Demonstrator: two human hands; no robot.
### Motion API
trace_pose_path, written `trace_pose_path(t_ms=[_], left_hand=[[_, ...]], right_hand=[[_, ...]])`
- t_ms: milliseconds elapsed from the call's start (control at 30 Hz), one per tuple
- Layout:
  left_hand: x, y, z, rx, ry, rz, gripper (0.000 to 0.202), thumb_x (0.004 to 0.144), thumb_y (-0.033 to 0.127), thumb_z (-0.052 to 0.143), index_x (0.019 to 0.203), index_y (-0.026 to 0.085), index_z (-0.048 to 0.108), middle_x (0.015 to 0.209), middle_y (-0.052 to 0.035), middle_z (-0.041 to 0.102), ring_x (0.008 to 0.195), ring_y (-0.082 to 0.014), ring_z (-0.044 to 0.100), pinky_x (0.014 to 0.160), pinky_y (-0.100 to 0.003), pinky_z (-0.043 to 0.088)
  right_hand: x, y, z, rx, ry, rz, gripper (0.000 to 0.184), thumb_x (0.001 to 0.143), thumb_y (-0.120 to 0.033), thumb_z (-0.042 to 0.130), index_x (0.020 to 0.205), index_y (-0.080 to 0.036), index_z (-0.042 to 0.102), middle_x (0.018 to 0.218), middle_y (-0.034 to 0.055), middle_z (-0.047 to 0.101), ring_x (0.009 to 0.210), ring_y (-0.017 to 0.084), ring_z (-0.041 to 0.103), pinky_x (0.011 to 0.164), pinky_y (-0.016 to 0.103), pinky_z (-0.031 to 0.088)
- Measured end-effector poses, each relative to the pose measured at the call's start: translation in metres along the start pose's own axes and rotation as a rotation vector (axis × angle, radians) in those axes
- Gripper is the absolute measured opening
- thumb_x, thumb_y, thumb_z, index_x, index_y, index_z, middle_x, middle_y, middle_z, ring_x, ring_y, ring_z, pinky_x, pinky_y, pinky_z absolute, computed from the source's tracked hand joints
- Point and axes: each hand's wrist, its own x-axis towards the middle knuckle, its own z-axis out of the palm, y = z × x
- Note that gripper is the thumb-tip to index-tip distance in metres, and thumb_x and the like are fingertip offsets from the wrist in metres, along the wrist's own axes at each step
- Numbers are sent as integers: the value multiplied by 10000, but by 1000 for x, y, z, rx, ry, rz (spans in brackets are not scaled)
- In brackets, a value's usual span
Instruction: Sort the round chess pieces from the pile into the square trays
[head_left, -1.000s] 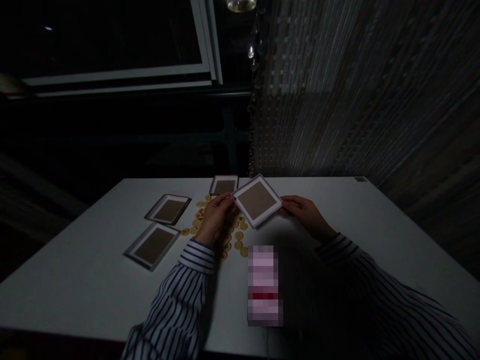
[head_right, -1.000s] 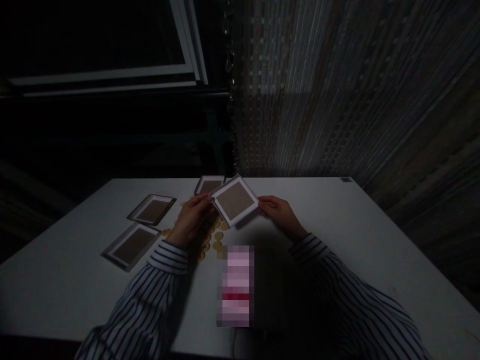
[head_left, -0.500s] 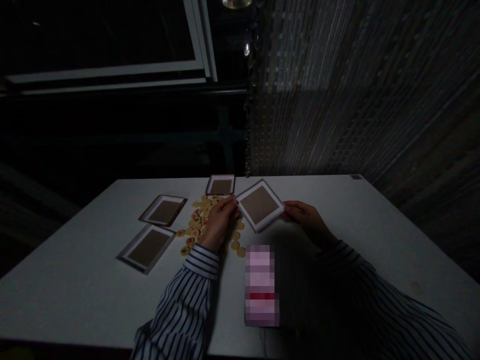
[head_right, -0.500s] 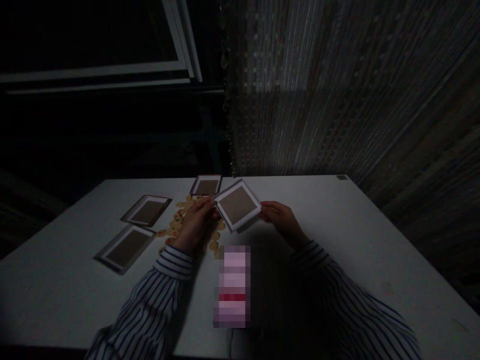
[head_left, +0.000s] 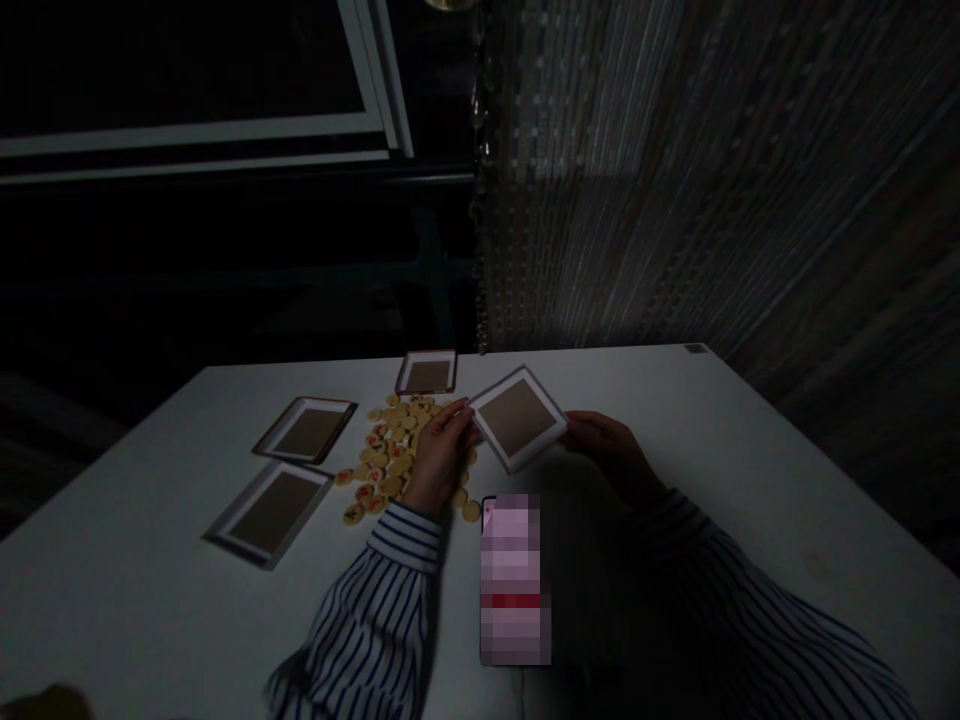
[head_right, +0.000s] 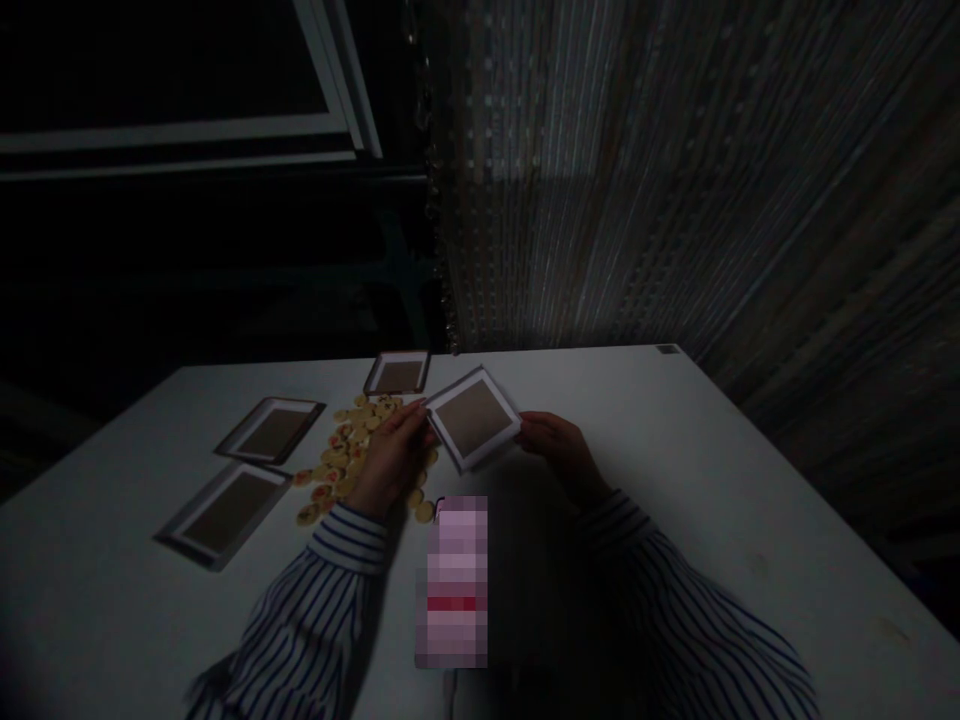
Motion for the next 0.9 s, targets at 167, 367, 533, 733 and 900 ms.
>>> trace_pose_path(t_ms=[167, 367, 533, 733, 900], left_hand=[[2, -10, -1, 30, -48, 26, 409, 681, 286, 681, 1062, 169, 592, 940, -45, 648, 735, -90, 608, 669, -199, 490], [-3, -12, 2, 54, -82, 6, 515, 683, 292, 684, 1169, 219, 529, 894, -23, 673, 784, -105, 622, 736, -220, 481], [-13, -10, 8, 115, -98, -18, 642, 681, 289, 689, 1267, 237, 434, 882, -34, 683, 811, -124, 626, 745, -240, 488], [-22, -13, 9, 150, -74, -60, 754, 686, 278, 696, 1336, 257, 315, 944, -71, 675, 842, -165, 634, 795, -316, 496], [-25, -15, 7, 196, -123, -49, 687, 699, 302, 679, 1306, 225, 364, 966, -90, 660, 821, -164, 627, 783, -320, 492]], right_hand=[[-4, 1, -1, 23, 33, 13, 368, 629, -420, 682, 875, -147, 658, 760, 59, 669, 686, 158, 608, 645, 307, 490], [-10, 5, -2, -14, 45, -7, 370, 674, -446, 639, 913, -164, 661, 820, 71, 676, 728, 173, 620, 685, 337, 503], [-12, 3, -1, -41, 66, -4, 349, 694, -432, 627, 916, -165, 661, 836, 80, 676, 746, 183, 622, 688, 345, 508], [-10, 6, -4, -3, 94, 18, 363, 685, -426, 642, 932, -160, 654, 832, 72, 677, 750, 184, 623, 703, 343, 504], [-12, 5, -2, -44, 85, 27, 340, 711, -421, 620, 935, -168, 650, 856, 71, 673, 775, 184, 618, 698, 325, 502]])
